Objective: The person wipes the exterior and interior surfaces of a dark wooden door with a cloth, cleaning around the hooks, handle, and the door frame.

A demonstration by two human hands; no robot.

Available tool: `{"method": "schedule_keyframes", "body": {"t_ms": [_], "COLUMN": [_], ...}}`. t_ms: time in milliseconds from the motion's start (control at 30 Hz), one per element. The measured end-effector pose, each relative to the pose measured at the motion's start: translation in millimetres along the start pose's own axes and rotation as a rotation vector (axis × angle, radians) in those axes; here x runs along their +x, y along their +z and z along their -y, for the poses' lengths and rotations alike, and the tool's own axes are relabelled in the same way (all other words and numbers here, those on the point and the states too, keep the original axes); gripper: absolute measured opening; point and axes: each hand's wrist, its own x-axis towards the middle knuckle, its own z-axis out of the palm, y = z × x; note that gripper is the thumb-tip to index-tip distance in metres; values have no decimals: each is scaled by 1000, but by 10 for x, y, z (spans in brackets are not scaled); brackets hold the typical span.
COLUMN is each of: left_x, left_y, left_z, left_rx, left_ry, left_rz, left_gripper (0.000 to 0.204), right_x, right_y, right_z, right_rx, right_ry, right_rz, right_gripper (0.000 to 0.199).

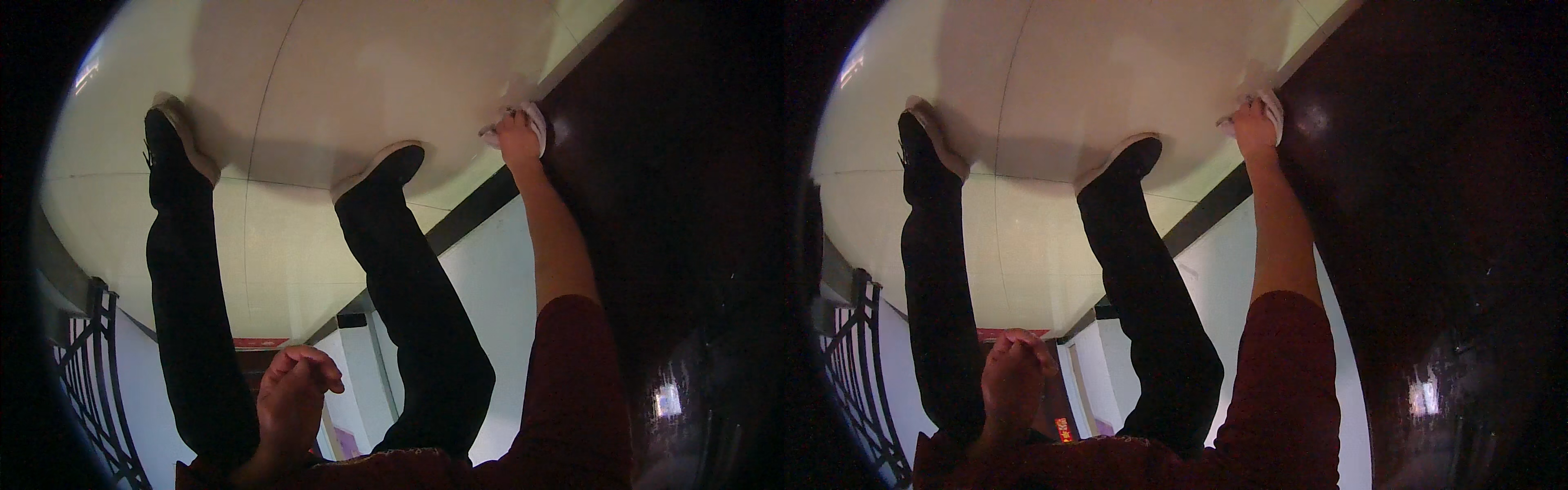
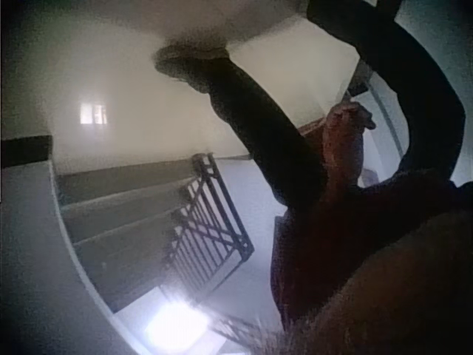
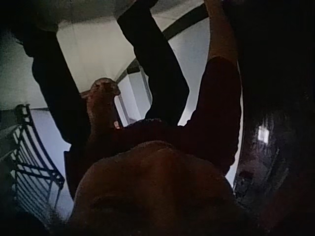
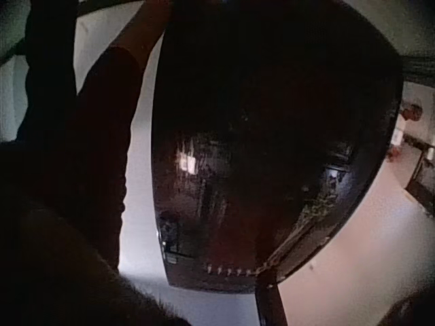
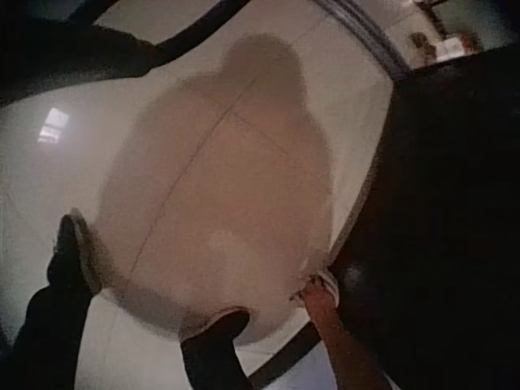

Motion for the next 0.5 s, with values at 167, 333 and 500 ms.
{"method": "schedule_keyframes", "body": {"t_ms": [167,333,500], "left_x": [4,-17,-17], "left_y": [64,82,127], "left_z": [6,20,47], "left_rx": [19,-20,19], "left_ry": [29,83,-1], "left_rz": [32,55,64], "left_gripper": [23,24,24], "right_x": [73,732,741], "right_y": [-731,-1574,-1636], "right_z": [-375,-1976,-1556], "right_rx": [54,-292,-223], "right_ry": [57,263,256], "right_rz": [-97,-463,146], "right_gripper": [21,31,34]}}
